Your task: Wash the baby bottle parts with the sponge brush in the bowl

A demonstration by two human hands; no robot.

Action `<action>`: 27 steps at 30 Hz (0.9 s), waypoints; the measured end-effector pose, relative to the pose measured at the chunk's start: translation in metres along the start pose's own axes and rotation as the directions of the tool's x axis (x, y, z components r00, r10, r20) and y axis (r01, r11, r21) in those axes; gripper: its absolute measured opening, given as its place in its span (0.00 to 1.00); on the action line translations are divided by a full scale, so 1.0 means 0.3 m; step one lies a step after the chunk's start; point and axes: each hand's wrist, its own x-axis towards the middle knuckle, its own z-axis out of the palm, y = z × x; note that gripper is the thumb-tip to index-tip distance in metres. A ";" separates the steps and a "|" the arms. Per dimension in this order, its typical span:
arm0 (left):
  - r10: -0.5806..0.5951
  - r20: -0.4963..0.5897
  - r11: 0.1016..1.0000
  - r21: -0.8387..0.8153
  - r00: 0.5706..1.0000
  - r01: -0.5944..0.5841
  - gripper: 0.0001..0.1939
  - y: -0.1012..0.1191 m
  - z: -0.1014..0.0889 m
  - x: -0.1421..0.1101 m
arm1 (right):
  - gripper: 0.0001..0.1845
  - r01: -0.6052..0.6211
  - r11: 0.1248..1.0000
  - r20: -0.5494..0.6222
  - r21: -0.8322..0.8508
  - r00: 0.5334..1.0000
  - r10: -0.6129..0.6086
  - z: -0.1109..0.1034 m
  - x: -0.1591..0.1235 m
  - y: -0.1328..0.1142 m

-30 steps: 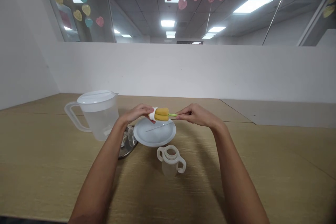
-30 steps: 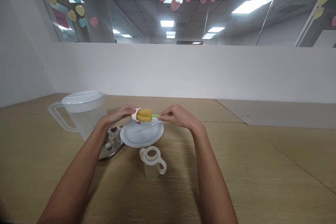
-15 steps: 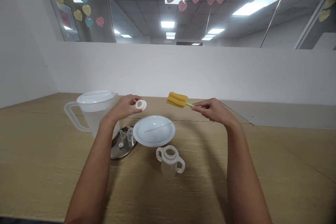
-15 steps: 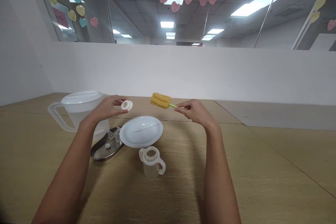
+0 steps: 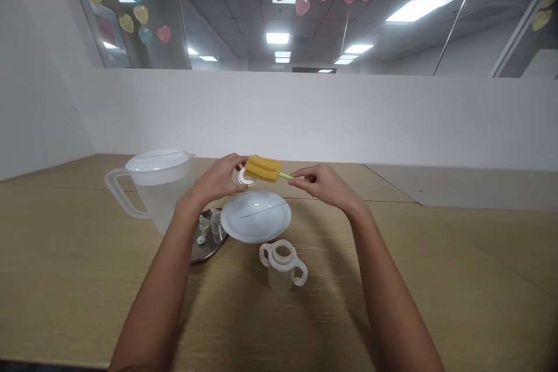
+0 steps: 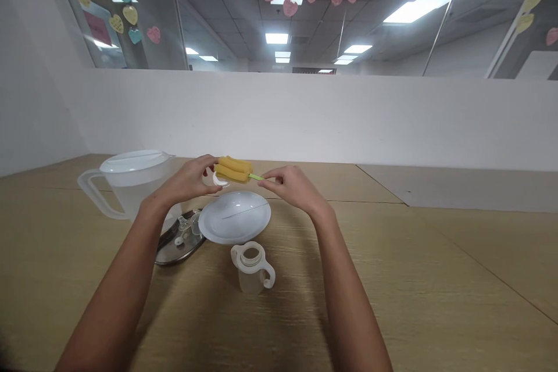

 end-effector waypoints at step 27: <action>-0.352 0.246 0.936 0.091 0.903 0.340 0.37 -0.108 -0.052 -0.043 | 0.21 -0.062 0.996 0.082 -0.060 0.994 0.067 -0.018 -0.012 0.014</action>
